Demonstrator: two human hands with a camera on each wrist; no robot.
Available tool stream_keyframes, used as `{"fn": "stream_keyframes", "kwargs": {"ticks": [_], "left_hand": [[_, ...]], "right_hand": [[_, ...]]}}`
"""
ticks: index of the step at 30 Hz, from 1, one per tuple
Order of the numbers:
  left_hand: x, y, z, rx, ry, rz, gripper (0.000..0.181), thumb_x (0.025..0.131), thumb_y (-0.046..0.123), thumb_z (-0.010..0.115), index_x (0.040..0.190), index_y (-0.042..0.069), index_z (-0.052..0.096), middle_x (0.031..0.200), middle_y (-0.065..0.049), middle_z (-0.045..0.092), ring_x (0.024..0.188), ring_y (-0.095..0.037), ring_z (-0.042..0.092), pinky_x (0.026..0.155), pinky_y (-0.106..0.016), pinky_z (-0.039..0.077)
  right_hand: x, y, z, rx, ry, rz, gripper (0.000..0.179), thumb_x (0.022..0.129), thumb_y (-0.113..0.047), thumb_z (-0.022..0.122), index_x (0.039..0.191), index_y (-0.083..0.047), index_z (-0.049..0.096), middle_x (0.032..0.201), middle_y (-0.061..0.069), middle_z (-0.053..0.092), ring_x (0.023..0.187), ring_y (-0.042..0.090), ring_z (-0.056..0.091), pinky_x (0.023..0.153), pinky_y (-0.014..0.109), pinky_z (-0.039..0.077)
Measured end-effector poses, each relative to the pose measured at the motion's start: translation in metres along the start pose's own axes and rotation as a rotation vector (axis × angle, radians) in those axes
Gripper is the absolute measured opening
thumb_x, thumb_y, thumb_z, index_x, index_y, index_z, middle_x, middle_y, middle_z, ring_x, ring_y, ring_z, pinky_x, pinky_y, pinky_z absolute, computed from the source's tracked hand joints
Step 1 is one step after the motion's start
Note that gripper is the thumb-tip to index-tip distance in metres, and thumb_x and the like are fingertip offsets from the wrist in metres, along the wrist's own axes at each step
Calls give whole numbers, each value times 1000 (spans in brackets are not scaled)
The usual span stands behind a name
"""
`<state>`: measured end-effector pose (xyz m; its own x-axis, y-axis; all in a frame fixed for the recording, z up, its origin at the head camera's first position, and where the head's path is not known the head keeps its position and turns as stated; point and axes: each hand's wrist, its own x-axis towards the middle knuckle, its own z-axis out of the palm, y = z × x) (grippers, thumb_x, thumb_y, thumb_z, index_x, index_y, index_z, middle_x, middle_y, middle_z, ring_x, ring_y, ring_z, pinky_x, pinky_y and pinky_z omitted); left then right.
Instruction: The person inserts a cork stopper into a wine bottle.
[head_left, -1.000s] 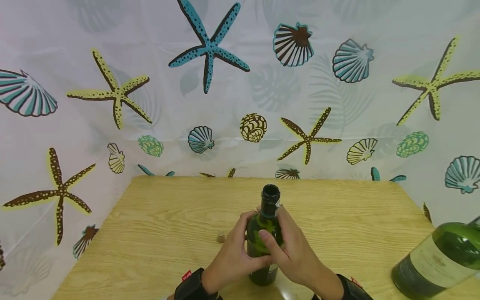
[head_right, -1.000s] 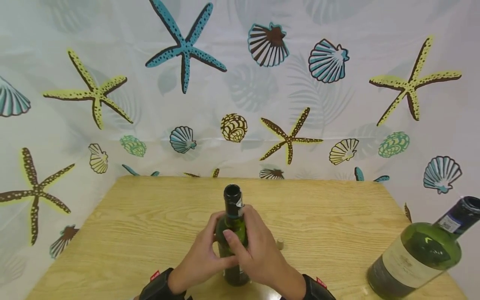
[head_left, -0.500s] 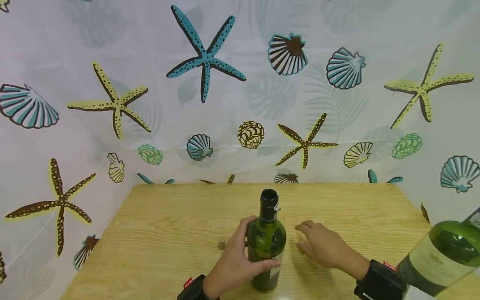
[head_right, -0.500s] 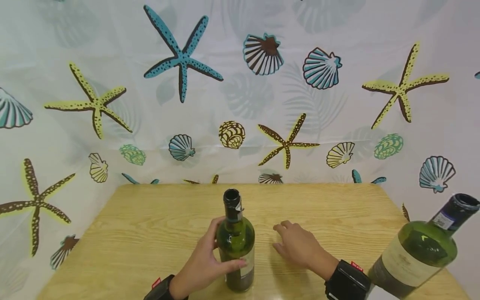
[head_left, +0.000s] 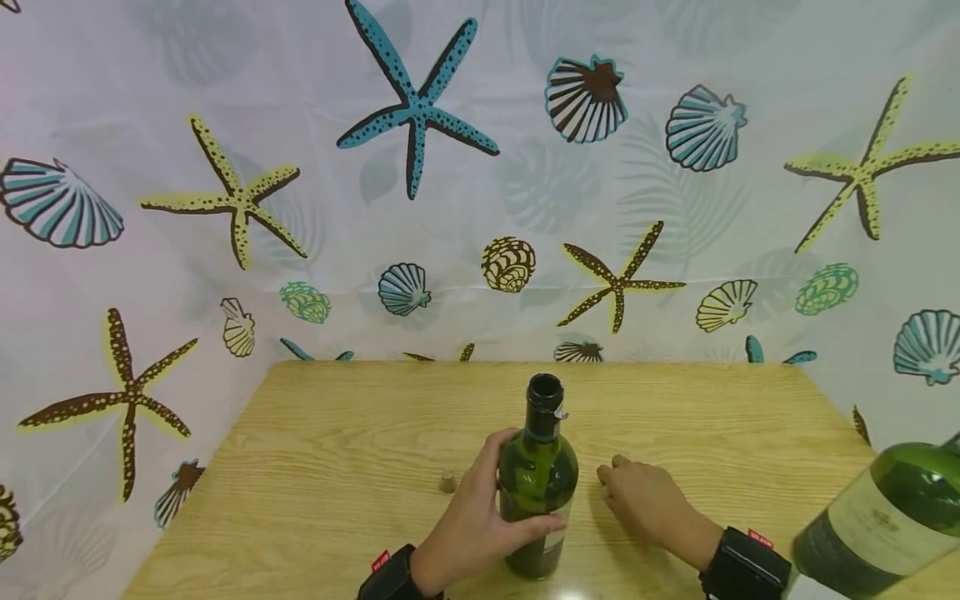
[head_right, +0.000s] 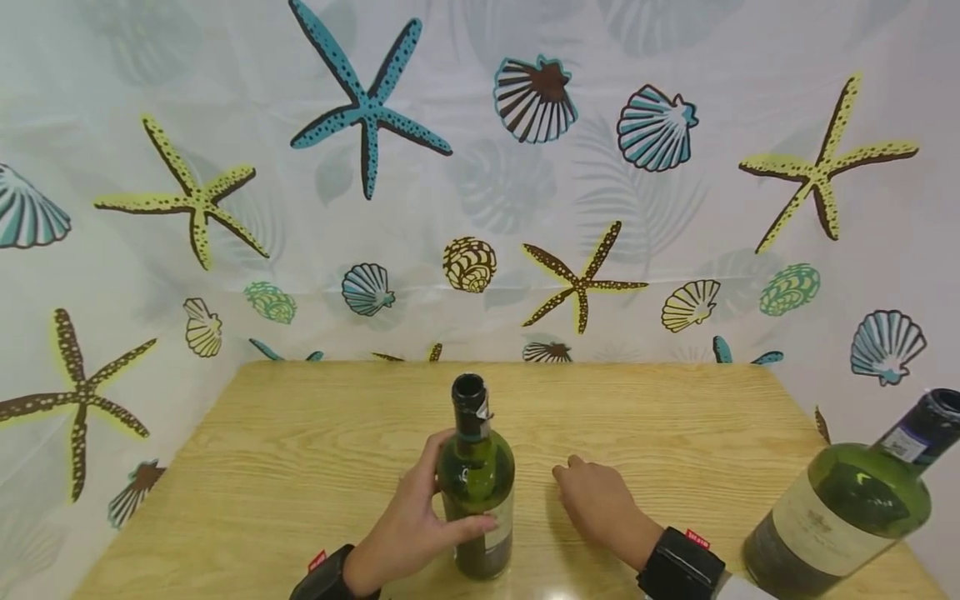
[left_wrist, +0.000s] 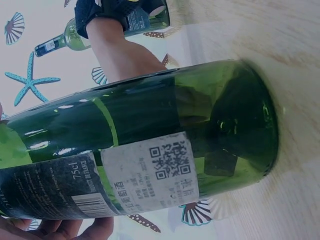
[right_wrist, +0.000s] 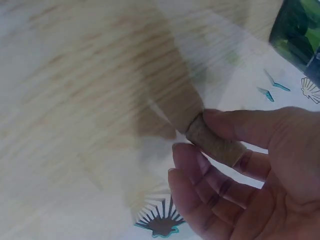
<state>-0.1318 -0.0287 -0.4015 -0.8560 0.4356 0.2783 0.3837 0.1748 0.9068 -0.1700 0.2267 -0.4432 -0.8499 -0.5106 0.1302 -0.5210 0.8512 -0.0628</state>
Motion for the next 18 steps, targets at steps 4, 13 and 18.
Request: {"fn": "stream_keyframes", "kwargs": {"ticks": [4,13,18], "left_hand": [[0,1,0,6,0,-1,80,82,41,78,145,32,28,130,5,52,115,-13,57,91,-36,51],[-1,0,0,3,2,15,81,83,39,79,145,30,28,130,4,52,114,-13,57,90,-35,51],[-2,-1,1,-9,0,33,80,83,35,79,145,30,28,129,4,53,112,-13,58,89,-34,51]], "right_hand": [[3,-2,-16,38,-26,28,13,87,-7,68,79,-12,58,70,-2,49,55,9,45,46,24,38],[7,-15,-82,90,155,-15,21,85,-13,76,101,-10,62,88,1,66,61,10,62,45,18,37],[9,-31,-120,82,303,-67,34,89,-17,72,120,-9,62,96,5,71,67,10,68,46,20,43]]}}
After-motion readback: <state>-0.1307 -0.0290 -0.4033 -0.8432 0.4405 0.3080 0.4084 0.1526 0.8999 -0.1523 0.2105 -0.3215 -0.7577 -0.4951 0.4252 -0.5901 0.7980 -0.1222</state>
